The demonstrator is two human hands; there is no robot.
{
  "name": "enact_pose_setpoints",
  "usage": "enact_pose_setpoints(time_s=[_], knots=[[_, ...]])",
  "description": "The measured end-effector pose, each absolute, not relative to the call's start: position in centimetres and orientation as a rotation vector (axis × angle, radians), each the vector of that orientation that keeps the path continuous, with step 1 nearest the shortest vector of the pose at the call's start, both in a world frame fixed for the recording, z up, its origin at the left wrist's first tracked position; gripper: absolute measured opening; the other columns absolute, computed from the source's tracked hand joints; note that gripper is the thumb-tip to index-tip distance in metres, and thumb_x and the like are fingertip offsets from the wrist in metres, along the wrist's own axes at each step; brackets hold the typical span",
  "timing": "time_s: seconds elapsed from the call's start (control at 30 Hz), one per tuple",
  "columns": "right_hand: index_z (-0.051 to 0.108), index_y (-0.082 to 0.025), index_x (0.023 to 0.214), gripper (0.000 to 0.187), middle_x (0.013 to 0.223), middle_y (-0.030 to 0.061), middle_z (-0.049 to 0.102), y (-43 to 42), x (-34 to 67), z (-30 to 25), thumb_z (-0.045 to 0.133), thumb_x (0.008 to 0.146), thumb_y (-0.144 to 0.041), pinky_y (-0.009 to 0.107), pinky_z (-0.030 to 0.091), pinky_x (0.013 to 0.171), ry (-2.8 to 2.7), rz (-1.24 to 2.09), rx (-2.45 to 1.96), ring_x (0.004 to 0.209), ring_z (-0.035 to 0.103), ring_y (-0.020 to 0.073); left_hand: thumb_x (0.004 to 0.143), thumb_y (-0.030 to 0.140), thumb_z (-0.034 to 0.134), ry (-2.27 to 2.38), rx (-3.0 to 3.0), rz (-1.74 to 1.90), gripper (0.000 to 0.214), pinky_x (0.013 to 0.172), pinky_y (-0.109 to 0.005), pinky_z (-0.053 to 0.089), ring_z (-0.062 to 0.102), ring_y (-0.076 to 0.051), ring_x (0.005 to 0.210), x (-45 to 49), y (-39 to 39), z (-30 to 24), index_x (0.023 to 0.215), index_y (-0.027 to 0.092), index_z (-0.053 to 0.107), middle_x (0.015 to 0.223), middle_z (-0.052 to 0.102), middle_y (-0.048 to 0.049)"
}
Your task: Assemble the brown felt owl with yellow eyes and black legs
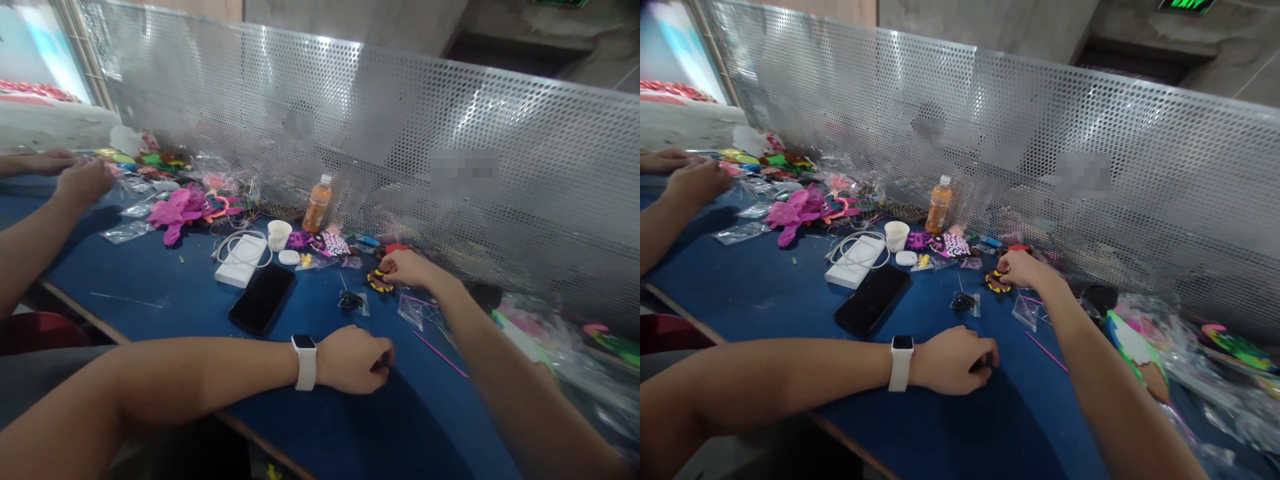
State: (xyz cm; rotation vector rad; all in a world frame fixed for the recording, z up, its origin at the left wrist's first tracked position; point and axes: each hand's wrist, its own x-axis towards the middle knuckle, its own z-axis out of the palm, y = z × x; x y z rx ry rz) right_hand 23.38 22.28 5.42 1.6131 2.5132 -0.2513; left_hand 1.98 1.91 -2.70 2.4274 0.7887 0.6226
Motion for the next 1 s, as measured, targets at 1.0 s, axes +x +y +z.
enact_pose_setpoints(time_s=[1.0], knots=[[0.067,-0.019,0.125,0.031,0.123,0.0086,0.07,12.1,12.5,11.7,0.065,0.102,-0.04,0.042,0.06,0.088,2.557,-0.081,1.425,0.101,0.07,0.0219,0.095,0.026,0.058,0.727,2.678,0.564,0.014,0.079,-0.037,0.053,0.073,-0.027,0.093,1.7,1.0,-1.8,0.106,0.021,0.066,0.098,0.077,-0.0065]])
